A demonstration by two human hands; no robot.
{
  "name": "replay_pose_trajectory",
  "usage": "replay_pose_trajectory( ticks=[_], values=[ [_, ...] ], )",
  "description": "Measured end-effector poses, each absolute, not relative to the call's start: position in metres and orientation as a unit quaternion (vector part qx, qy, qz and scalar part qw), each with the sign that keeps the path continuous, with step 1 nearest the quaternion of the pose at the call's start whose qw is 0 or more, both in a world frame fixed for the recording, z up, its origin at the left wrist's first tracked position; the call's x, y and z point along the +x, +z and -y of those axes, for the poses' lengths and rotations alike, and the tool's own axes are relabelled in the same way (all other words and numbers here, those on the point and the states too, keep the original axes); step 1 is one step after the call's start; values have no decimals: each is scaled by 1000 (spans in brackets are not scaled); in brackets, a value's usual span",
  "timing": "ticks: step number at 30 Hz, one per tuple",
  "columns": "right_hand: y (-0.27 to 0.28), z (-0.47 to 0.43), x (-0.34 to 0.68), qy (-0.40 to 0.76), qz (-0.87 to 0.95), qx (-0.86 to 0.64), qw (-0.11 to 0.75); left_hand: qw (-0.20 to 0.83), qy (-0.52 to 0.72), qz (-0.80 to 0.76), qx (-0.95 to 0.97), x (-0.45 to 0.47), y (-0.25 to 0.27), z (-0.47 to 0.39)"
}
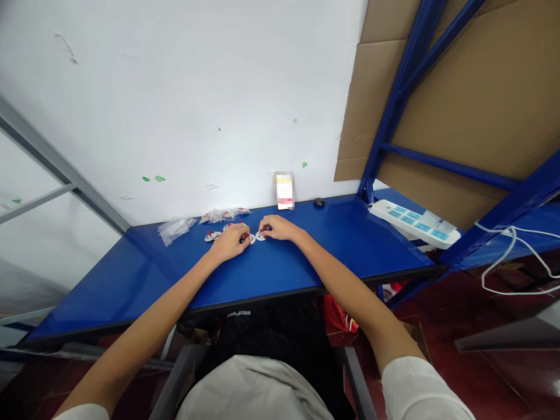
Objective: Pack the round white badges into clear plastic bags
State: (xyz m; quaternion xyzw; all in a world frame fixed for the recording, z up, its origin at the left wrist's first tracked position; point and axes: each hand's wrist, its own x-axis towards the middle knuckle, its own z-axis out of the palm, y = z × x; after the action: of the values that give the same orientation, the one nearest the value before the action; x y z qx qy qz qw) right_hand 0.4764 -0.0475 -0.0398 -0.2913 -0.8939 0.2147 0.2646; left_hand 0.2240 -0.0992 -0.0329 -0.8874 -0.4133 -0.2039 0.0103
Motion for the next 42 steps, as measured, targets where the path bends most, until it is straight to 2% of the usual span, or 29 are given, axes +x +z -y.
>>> replay_pose_trajectory(
  ticks=[12, 29, 33, 36, 39, 42],
  values=[
    [-36, 45, 482, 253, 893, -261, 264, 13, -199, 420, -885, 225, -33, 95],
    [-43, 53, 467, 385, 828, -275, 301, -109, -246, 399, -877, 226, -34, 90],
    [-41, 55, 465, 381, 816, -260, 348, -148, -270, 398, -864, 223, -27, 94],
    [-30, 56, 473, 304, 823, -285, 387, -120, -300, 393, -861, 219, -22, 97],
    [-20, 55, 486, 224, 854, -331, 333, -46, -292, 401, -867, 215, -20, 99],
    [-18, 54, 495, 221, 879, -348, 239, -3, -241, 419, -876, 214, -22, 98]
  ],
)
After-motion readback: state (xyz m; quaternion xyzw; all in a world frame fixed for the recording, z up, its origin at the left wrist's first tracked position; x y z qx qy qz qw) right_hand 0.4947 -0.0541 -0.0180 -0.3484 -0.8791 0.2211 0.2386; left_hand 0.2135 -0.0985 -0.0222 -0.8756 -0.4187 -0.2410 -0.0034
